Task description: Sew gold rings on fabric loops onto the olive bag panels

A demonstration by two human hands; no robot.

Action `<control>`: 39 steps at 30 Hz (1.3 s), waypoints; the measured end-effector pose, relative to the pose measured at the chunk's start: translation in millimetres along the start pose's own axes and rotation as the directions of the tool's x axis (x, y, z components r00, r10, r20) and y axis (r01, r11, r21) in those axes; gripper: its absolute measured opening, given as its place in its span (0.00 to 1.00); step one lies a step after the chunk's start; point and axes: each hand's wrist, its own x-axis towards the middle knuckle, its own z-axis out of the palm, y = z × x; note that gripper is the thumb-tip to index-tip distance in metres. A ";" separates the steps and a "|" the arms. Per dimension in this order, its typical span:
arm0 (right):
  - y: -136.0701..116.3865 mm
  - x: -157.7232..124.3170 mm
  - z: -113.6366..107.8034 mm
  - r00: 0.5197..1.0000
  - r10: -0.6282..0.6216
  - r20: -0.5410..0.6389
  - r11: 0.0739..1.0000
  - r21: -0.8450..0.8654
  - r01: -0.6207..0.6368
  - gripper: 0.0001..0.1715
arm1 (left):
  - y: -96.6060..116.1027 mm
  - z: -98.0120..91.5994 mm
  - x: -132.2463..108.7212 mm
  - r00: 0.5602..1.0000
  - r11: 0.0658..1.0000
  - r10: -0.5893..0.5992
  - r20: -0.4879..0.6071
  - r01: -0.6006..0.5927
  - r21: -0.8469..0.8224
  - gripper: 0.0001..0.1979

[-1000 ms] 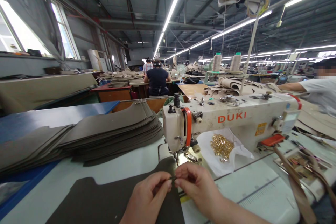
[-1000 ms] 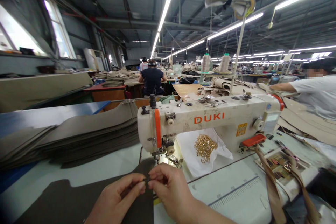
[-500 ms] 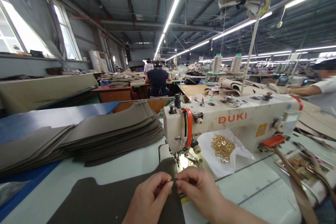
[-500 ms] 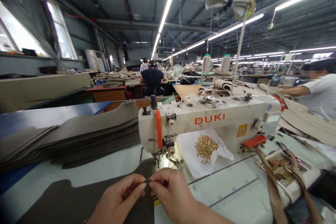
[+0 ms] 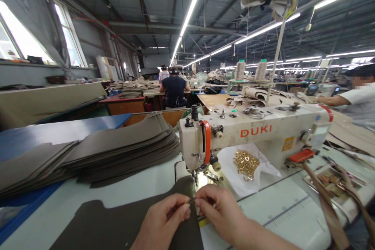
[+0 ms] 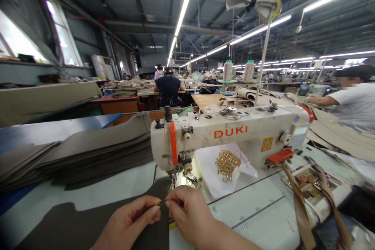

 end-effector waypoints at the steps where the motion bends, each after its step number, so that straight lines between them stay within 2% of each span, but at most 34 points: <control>1: 0.7 0.4 -0.6 1.000 0.003 -0.005 1.000 0.003 -0.003 0.08 | -0.1 -1.4 1.5 1.000 0.999 -0.017 0.019 0.018 -0.040 0.10; 3: 2.8 0.9 -1.0 1.000 0.018 -0.009 1.000 0.013 -0.018 0.08 | 1.8 -5.1 4.4 0.998 0.997 -0.041 0.047 0.044 -0.065 0.09; 6: 6.4 1.1 0.0 0.998 0.066 0.014 0.996 0.065 -0.067 0.07 | 4.6 -12.5 7.8 0.997 0.999 -0.026 0.072 0.024 0.028 0.09; 9: 9.1 2.1 2.2 0.990 0.139 0.038 0.979 0.145 -0.143 0.07 | -3.7 -17.8 11.1 0.996 0.974 0.073 -0.043 -0.062 0.218 0.12; 11: 9.6 3.9 3.5 0.978 0.202 0.059 0.957 0.199 -0.209 0.07 | -16.7 -17.4 12.4 0.968 0.910 0.209 -0.137 -0.141 0.391 0.16; 12: 9.5 5.3 4.0 0.970 0.232 0.074 0.945 0.222 -0.242 0.07 | -24.0 -15.8 12.4 0.947 0.861 0.284 -0.149 -0.183 0.475 0.18; 14: 8.5 8.8 4.6 0.954 0.282 0.098 0.923 0.242 -0.298 0.07 | -36.7 -10.9 10.3 0.909 0.756 0.403 -0.105 -0.266 0.598 0.19; 16: 7.0 13.5 4.8 0.941 0.317 0.119 0.912 0.235 -0.337 0.07 | -44.1 -5.6 5.6 0.886 0.685 0.460 -0.061 -0.310 0.659 0.18; 21: 1.9 27.6 5.6 0.895 0.413 0.170 0.875 0.198 -0.441 0.10 | -47.7 2.7 -11.2 0.865 0.639 0.499 -0.056 -0.323 0.698 0.18; 25: -4.3 35.9 5.3 0.856 0.473 0.206 0.851 0.144 -0.505 0.14 | -49.2 6.6 -17.8 0.853 0.659 0.515 -0.090 -0.326 0.678 0.17; 28: -7.4 39.9 2.9 0.837 0.487 0.250 0.845 0.105 -0.524 0.14 | -40.7 7.1 -13.7 0.844 0.686 0.525 -0.108 -0.344 0.641 0.14; 31: -6.6 43.7 0.8 0.822 0.487 0.296 0.847 0.070 -0.527 0.14 | -22.5 7.1 -5.7 0.846 0.693 0.532 -0.038 -0.409 0.594 0.09; 34: -3.3 46.9 0.8 0.811 0.487 0.325 0.851 0.034 -0.525 0.13 | -7.2 9.0 0.3 0.832 0.666 0.554 0.026 -0.461 0.586 0.10; 39: 0.6 50.3 1.4 0.804 0.477 0.356 0.867 -0.042 -0.496 0.12 | -3.6 13.6 3.7 0.803 0.592 0.593 0.060 -0.485 0.643 0.13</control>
